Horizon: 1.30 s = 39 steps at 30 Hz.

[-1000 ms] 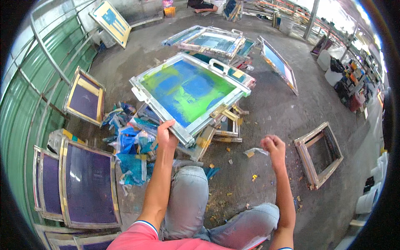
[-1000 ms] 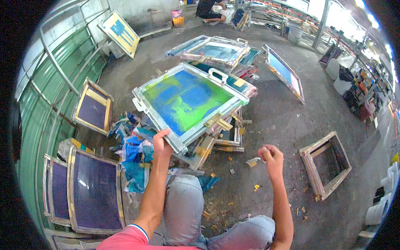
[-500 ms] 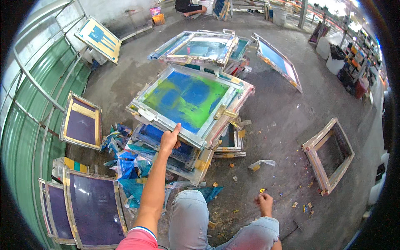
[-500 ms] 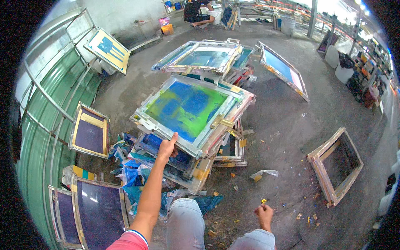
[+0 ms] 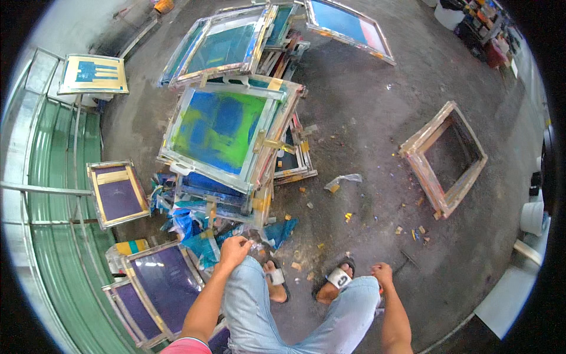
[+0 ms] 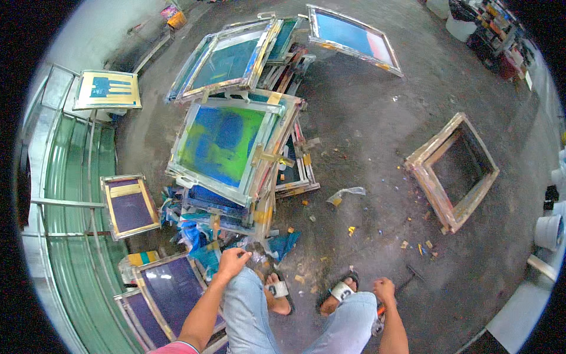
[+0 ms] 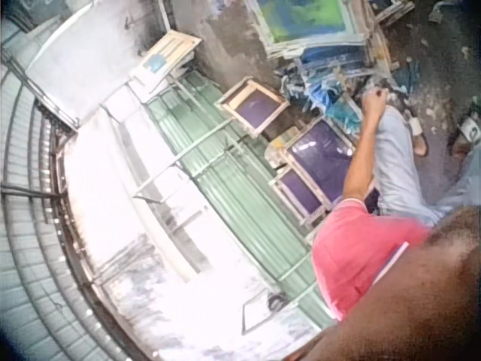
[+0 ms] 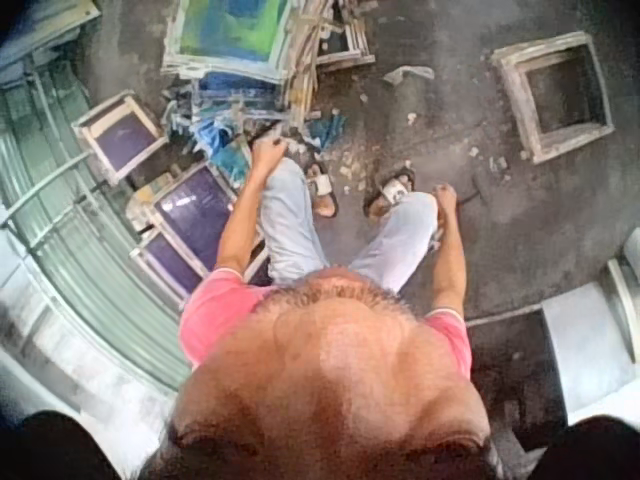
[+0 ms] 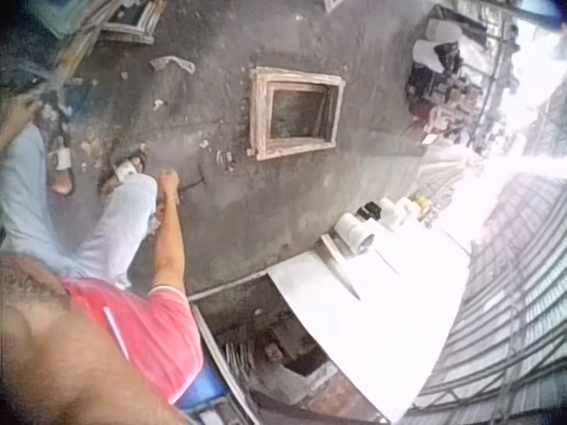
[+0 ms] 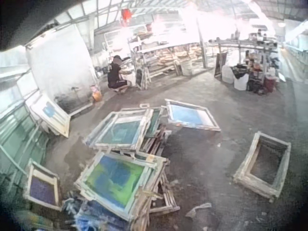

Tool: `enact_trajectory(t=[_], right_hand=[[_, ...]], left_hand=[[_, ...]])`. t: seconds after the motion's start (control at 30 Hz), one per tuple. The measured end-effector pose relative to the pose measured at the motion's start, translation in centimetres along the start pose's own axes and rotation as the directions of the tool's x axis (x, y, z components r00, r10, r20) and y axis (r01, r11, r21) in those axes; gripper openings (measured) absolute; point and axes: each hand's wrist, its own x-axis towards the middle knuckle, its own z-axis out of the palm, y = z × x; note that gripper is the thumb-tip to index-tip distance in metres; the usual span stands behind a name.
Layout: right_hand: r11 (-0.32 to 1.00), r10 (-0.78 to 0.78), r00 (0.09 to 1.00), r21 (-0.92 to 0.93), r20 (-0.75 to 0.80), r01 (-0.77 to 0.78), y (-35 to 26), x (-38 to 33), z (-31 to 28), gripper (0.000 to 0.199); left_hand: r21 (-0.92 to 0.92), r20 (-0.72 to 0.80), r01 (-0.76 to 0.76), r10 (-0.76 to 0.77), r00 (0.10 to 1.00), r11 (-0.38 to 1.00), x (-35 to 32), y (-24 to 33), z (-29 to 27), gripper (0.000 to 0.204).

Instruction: The person removes a protective film from a wooden frame, then uses a hammer to tap the frame's corners. They inspect the frame and then pick up and stack several other framed screens.

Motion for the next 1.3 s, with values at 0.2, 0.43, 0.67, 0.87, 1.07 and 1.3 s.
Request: enact_trajectory(t=[0.2,0.43,0.67,0.87,1.07,1.3], right_hand=[[0.731,0.426,0.904,0.605,-0.044,-0.315,-0.6,-18.7,-7.4,0.013],[0.941,0.339,0.941,-0.001,-0.019,-0.339,-5.2,-35.3,-6.7,0.030],[0.841,0.422,0.858,0.226,0.294,-0.491,-19.0,-29.2,-17.0,0.008],[0.787,0.212,0.966,0.560,0.148,-0.258,-38.2,-17.7,-26.3,0.017],[0.752,0.298,0.936,0.558,0.187,-0.351,-51.7,-2.5,-28.2,0.024],[0.685,0.201,0.939,0.645,0.278,-0.338,-68.1,19.2,-23.9,0.036]], left_hand=[[-0.147,0.113,0.026,-0.010,0.994,0.989,-13.6,4.3,-5.0,0.038],[-0.155,0.437,0.486,-0.382,0.814,0.860,-22.2,12.0,-11.2,0.060],[-0.375,0.422,0.394,-0.224,0.879,0.839,-19.3,18.4,-12.8,0.066],[-0.455,0.441,0.462,-0.258,0.859,0.761,-10.7,19.3,-13.1,0.071],[-0.605,0.454,0.544,-0.309,0.836,0.582,-6.5,23.0,-19.6,0.053],[-0.720,0.533,0.694,-0.644,0.549,-0.003,-7.0,29.2,-22.1,0.033]])
